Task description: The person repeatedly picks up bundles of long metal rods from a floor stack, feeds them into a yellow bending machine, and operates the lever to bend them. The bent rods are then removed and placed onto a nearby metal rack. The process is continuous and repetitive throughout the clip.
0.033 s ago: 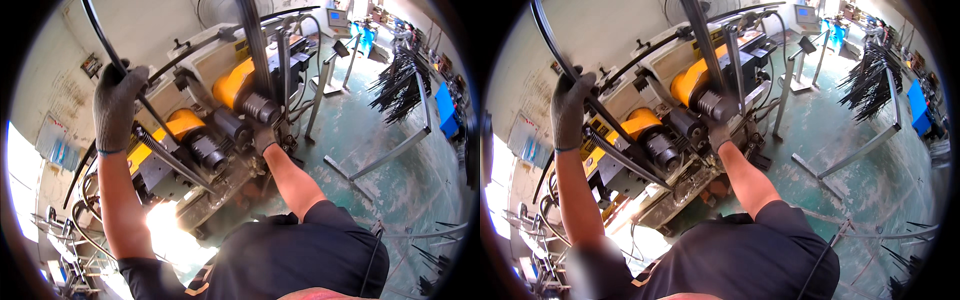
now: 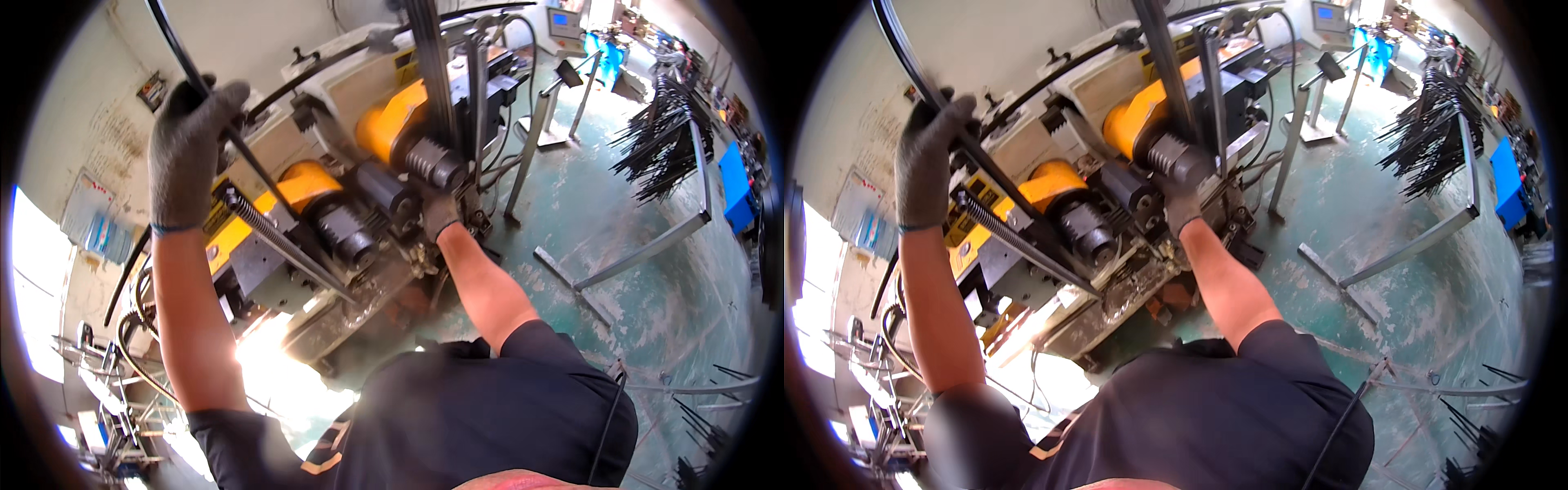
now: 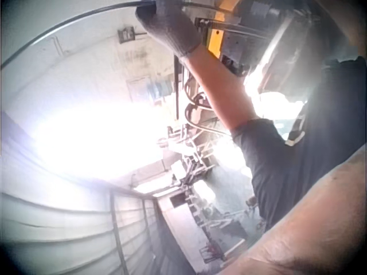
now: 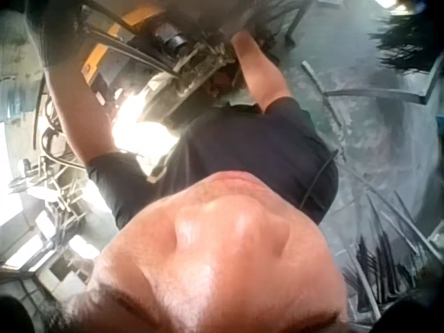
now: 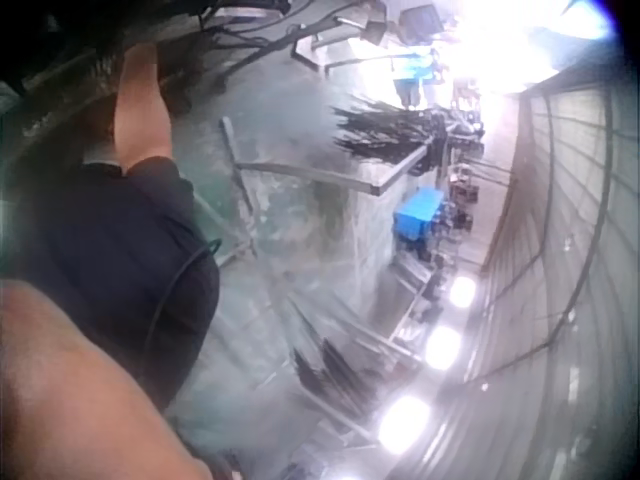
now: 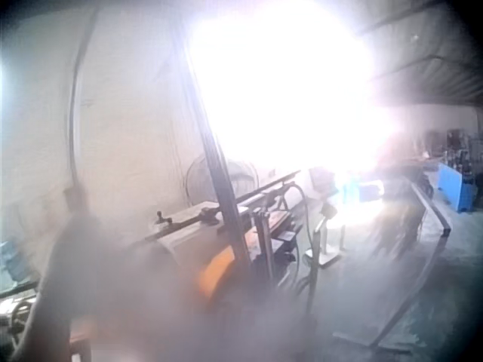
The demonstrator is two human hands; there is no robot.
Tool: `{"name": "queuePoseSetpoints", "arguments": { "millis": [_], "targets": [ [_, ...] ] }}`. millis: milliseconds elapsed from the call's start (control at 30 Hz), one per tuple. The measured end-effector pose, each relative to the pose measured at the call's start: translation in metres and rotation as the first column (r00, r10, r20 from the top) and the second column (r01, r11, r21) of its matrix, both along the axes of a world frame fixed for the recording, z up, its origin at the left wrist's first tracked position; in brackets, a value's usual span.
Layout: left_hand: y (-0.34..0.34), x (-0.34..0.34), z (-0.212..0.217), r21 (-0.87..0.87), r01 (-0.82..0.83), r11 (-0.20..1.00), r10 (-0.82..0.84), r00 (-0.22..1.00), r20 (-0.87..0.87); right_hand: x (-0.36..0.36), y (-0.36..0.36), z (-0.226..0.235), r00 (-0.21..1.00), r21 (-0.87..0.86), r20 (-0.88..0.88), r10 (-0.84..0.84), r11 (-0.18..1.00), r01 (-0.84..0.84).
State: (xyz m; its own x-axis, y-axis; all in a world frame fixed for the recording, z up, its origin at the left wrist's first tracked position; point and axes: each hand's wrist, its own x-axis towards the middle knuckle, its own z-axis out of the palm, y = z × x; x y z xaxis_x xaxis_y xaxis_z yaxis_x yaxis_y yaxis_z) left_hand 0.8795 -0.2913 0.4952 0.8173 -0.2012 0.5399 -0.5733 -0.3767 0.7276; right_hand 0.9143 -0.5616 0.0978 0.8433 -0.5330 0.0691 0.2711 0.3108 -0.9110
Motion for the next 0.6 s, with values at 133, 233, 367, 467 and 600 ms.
{"name": "queuePoseSetpoints", "arguments": {
  "millis": [133, 233, 367, 467, 600],
  "targets": [
    [0.026, 0.020, 0.010, 0.222, 0.056, 0.973, -0.108, 0.968, 0.227, -0.009, 0.017, 0.020, 1.000, 0.137, -0.009, -0.005, 0.991, 0.007],
    [0.032, 0.035, 0.021, -0.112, 0.174, 0.978, -0.166, 0.983, 0.080, -0.016, 0.013, 0.035, 0.998, 0.349, -0.061, 0.010, 0.937, 0.012],
    [0.048, 0.049, 0.019, 0.049, 0.078, 0.996, -0.085, 0.986, 0.143, -0.013, 0.004, 0.001, 0.987, 0.411, -0.089, 0.136, 0.907, -0.088],
    [0.059, 0.057, -0.003, 0.423, -0.041, 0.905, -0.157, 0.893, 0.422, -0.019, 0.009, 0.004, 0.974, 0.478, -0.116, 0.194, 0.870, -0.116],
    [0.056, 0.055, -0.019, 0.318, 0.163, 0.934, -0.214, 0.968, 0.134, -0.025, 0.004, 0.011, 0.975, 0.478, -0.169, 0.145, 0.877, -0.048]
  ]
}}
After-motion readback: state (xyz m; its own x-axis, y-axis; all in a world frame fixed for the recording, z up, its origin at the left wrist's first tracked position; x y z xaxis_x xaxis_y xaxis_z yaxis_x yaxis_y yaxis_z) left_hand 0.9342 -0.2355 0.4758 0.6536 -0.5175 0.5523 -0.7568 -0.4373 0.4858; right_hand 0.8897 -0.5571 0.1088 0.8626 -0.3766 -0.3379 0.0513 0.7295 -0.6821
